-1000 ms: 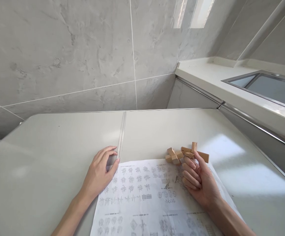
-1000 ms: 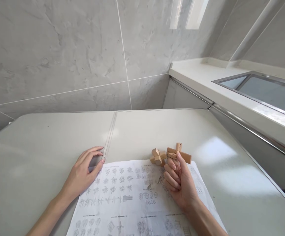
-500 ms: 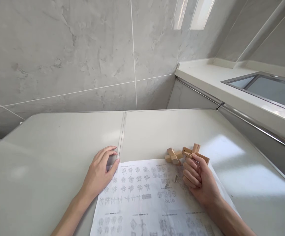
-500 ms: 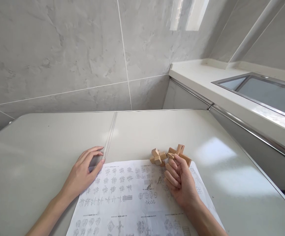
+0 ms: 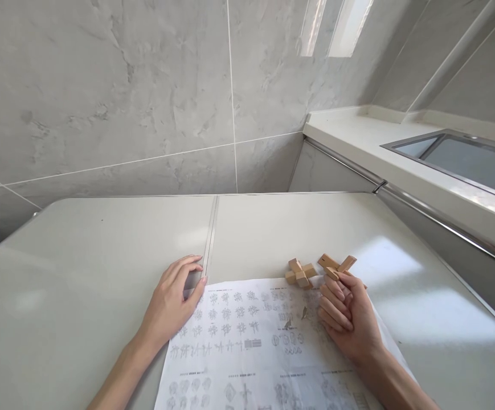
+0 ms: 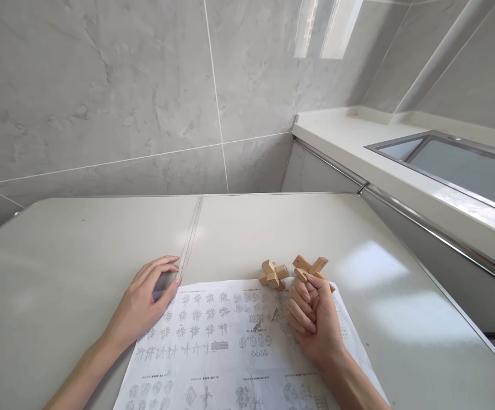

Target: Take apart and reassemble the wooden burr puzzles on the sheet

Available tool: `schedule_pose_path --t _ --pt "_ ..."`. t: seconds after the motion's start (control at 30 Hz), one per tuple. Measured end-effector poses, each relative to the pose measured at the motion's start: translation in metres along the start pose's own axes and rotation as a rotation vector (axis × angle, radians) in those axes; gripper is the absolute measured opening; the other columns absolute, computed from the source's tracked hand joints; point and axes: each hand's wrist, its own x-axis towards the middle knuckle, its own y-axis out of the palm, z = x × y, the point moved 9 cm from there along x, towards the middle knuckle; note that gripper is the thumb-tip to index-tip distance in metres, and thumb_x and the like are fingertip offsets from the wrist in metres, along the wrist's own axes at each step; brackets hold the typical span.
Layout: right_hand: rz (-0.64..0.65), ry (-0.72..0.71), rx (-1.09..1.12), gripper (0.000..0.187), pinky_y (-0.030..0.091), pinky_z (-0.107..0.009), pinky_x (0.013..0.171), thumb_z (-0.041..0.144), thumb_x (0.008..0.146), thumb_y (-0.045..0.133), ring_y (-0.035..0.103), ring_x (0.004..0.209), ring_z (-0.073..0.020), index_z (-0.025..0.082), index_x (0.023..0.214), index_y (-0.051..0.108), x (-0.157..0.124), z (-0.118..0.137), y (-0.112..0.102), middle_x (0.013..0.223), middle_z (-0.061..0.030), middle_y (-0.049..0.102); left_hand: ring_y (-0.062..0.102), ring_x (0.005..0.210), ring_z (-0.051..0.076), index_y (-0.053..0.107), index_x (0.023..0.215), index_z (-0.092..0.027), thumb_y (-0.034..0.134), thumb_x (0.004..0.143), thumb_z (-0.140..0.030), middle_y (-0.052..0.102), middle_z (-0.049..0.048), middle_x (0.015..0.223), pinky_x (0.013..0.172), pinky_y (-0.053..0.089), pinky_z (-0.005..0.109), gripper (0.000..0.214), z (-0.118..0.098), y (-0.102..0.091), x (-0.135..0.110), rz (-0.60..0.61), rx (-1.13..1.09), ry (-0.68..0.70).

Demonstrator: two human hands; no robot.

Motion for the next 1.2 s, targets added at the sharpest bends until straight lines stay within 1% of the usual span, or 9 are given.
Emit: schedule_pose_path --t 0.27,0.47,0.6,0.7,0.8,0.87,0.97,1.1,1.2 --pt "0.094 -0.208 -0.318 0.046 0.020 -0.023 0.039 0.044 0.096 0.069 0.021 0.037 -0.0062 0.024 0.063 0.044 -0.017 0.004 0.018 0.049 0.0093 0.034 0.058 0.137 0.031 0.069 0.112 -0.028 0.055 0.106 -0.043 0.066 0.0064 0.145 0.100 0.062 0.045 0.022 -0.004 -0.004 0.000 -0.024 -0.007 0.047" --pt "0.298 -0.258 -0.855 0.047 0.028 -0.025 0.042 0.053 0.100 0.061 0.034 0.045 -0.0110 0.024 0.065 0.048 -0.029 -0.019 0.029 0.054 0.0044 0.044 0.061 0.128 0.028 0.075 0.092 -0.023 0.062 0.106 -0.029 0.077 0.0073 0.119 0.105 0.055 0.044 0.020 -0.038 -0.015 -0.010 -0.126 -0.049 0.295" --pt "0.444 -0.477 -1.157 0.034 0.035 -0.026 0.048 0.033 0.101 0.053 0.042 0.051 -0.0134 0.024 0.069 0.047 -0.044 -0.015 0.059 0.060 0.0022 0.050 0.065 0.121 0.024 0.075 0.100 -0.025 0.053 0.112 -0.030 0.078 0.0053 0.115 0.104 0.053 0.039 0.025 -0.066 0.007 -0.025 0.120 -0.266 0.366" --pt "0.644 -0.733 -1.338 0.019 0.040 -0.027 0.054 0.017 0.093 0.050 0.052 0.055 -0.0150 0.023 0.076 0.058 -0.064 -0.016 0.086 0.068 -0.0008 0.063 0.064 0.126 0.025 0.070 0.127 -0.028 0.037 0.116 -0.046 0.073 0.0089 0.129 0.110 0.051 0.041 0.040 -0.084 0.028 -0.043 0.341 -0.509 0.294" --pt "0.807 -0.855 -1.478 0.015 0.044 -0.028 0.061 0.014 0.086 0.055 0.058 0.059 -0.0165 0.024 0.082 0.065 -0.079 -0.031 0.092 0.073 -0.0021 0.068 0.055 0.141 0.033 0.053 0.152 -0.033 0.057 0.097 -0.076 0.057 0.0122 0.155 0.120 0.045 0.050 0.069 -0.090 0.048 -0.061 0.512 -0.701 0.101" --pt "0.861 -0.854 -1.526 0.010 0.043 -0.028 0.060 0.016 0.084 0.060 0.054 0.056 -0.0155 0.024 0.079 0.062 -0.083 -0.044 0.088 0.067 0.0000 0.063 0.047 0.148 0.040 0.046 0.157 -0.035 0.079 0.076 -0.081 0.047 0.0140 0.165 0.124 0.039 0.057 0.099 -0.093 0.059 -0.072 0.582 -0.806 -0.005" --pt "0.933 -0.816 -1.533 0.015 0.037 -0.027 0.057 0.019 0.082 0.062 0.042 0.051 -0.0131 0.024 0.071 0.051 -0.090 -0.062 0.084 0.062 0.0027 0.055 0.038 0.155 0.046 0.040 0.163 -0.036 0.099 0.058 -0.068 0.042 0.0148 0.168 0.129 0.027 0.064 0.124 -0.104 0.071 -0.086 0.702 -0.935 -0.050" --pt "0.969 -0.775 -1.467 0.027 0.028 -0.029 0.055 0.018 0.080 0.054 0.031 0.053 -0.0124 0.023 0.068 0.030 -0.099 -0.071 0.090 0.061 0.0038 0.046 0.044 0.152 0.046 0.047 0.159 -0.035 0.105 0.054 -0.054 0.051 0.0146 0.162 0.129 0.028 0.064 0.121 -0.116 0.074 -0.093 0.783 -1.031 -0.033" --pt "0.966 -0.624 -1.391 0.030 0.028 -0.028 0.056 0.018 0.082 0.052 0.031 0.053 -0.0116 0.023 0.070 0.026 -0.096 -0.070 0.095 0.061 0.0051 0.039 0.052 0.144 0.045 0.057 0.149 -0.032 0.106 0.053 -0.052 0.057 0.0143 0.155 0.122 0.041 0.059 0.110 -0.116 0.070 -0.089 0.746 -1.117 -0.072"
